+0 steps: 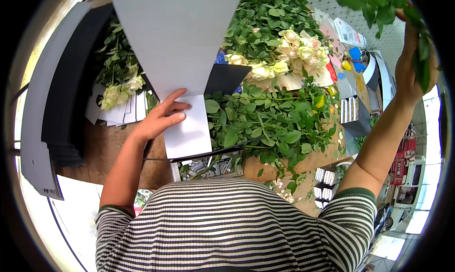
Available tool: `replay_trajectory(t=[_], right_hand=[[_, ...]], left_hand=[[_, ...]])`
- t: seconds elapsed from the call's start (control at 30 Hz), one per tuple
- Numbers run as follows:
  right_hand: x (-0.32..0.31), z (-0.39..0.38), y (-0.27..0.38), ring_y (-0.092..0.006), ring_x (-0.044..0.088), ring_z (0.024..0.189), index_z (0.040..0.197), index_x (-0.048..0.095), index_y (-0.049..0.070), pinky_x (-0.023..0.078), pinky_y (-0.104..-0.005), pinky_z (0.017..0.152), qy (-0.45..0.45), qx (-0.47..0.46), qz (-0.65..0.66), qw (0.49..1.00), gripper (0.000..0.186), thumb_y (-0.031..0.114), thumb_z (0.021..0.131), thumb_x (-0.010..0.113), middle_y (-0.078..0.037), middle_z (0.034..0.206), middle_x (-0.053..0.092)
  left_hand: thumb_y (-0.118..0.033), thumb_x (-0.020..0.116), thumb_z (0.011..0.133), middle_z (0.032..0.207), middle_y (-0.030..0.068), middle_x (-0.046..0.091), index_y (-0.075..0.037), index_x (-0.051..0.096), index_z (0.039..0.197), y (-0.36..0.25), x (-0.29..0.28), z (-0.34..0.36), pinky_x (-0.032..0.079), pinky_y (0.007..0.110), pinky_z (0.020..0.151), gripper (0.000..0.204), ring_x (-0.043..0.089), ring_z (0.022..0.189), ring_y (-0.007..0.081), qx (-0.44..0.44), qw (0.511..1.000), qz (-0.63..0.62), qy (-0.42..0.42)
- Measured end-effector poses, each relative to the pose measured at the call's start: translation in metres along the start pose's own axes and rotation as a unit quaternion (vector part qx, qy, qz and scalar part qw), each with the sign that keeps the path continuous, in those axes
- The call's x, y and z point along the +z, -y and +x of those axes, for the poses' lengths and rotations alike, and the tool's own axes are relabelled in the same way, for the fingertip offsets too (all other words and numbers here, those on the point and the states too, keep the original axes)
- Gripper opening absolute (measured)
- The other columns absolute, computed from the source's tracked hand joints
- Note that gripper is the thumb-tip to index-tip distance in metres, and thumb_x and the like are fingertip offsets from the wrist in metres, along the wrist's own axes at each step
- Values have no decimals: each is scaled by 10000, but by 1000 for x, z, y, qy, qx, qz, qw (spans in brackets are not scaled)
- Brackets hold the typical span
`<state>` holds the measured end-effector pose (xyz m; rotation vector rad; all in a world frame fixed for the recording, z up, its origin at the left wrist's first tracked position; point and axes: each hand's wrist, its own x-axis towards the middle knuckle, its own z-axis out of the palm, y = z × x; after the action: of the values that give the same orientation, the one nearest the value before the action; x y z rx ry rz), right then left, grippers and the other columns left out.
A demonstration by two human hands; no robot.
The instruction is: The person arranges white roses and green foliage into a black and white paper wrap on a work table. They repeatedly pick up flowers, place them into the wrap, adjust positioning, and staple the paper to secure the arrangement.
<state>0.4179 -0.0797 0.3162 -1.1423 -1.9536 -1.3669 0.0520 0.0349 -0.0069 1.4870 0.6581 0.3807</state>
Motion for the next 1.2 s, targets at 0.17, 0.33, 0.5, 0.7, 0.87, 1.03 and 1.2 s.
replay_trajectory(t=[0.17, 0.33, 0.5, 0.7, 0.87, 1.03, 1.2], right_hand=[[92, -42, 138, -281, 601, 703, 1035, 637, 40, 475, -387, 597, 374, -37, 431, 820, 285, 12, 751, 626, -93, 730, 570], [127, -126, 216, -338, 638, 856, 1141, 638, 72, 506, -405, 724, 539, 54, 585, 604, 400, -20, 752, 654, -130, 948, 672], [134, -157, 250, -322, 665, 872, 1122, 673, 127, 524, -384, 742, 596, 93, 622, 500, 249, 137, 875, 645, -109, 1009, 700], [131, -156, 243, -315, 630, 941, 1208, 629, 195, 501, -409, 763, 675, 31, 571, 467, 338, 233, 872, 647, -97, 1000, 664], [176, -102, 120, -151, 644, 862, 1121, 660, 61, 527, -295, 748, 415, 227, 647, 598, 226, 99, 906, 604, -40, 890, 657], [249, -178, 50, -253, 589, 995, 1140, 655, 204, 497, -378, 837, 532, 97, 284, 792, 385, -16, 830, 591, -38, 1033, 586], [278, -186, 34, -208, 555, 1004, 1047, 667, 266, 487, -354, 835, 517, -99, 96, 845, 283, 121, 829, 558, -20, 1023, 533]], left_hand=[[-617, 493, 897, 1470, 167, 388, -117, 320, 1486, 7, -9, -6, 379, 378, 1060, 792, 440, 1307, 273, -34, 999, 12, -13], [-678, 422, 896, 1367, 181, 504, -88, 423, 1427, 10, -16, -4, 424, 382, 1010, 794, 520, 1214, 280, -31, 999, -18, 21], [-560, 539, 874, 1052, 150, 662, -28, 660, 1079, -9, -5, -17, 463, 359, 885, 583, 594, 1033, 272, -19, 988, 133, 82], [-221, 790, 682, 819, 79, 646, -86, 702, 861, 3, 17, -24, 472, 400, 763, 241, 596, 850, 299, 153, 936, 301, 98], [-177, 805, 665, 841, 70, 650, -81, 691, 864, -12, 18, -31, 471, 396, 761, 248, 611, 828, 295, 90, 942, 312, 87], [-165, 808, 671, 865, 77, 658, -76, 648, 924, -18, 19, -22, 462, 397, 783, 313, 617, 832, 299, 52, 940, 316, 121], [-162, 811, 675, 888, 73, 657, -72, 632, 931, -16, 19, -26, 462, 384, 799, 325, 616, 838, 293, 19, 949, 295, 114]])
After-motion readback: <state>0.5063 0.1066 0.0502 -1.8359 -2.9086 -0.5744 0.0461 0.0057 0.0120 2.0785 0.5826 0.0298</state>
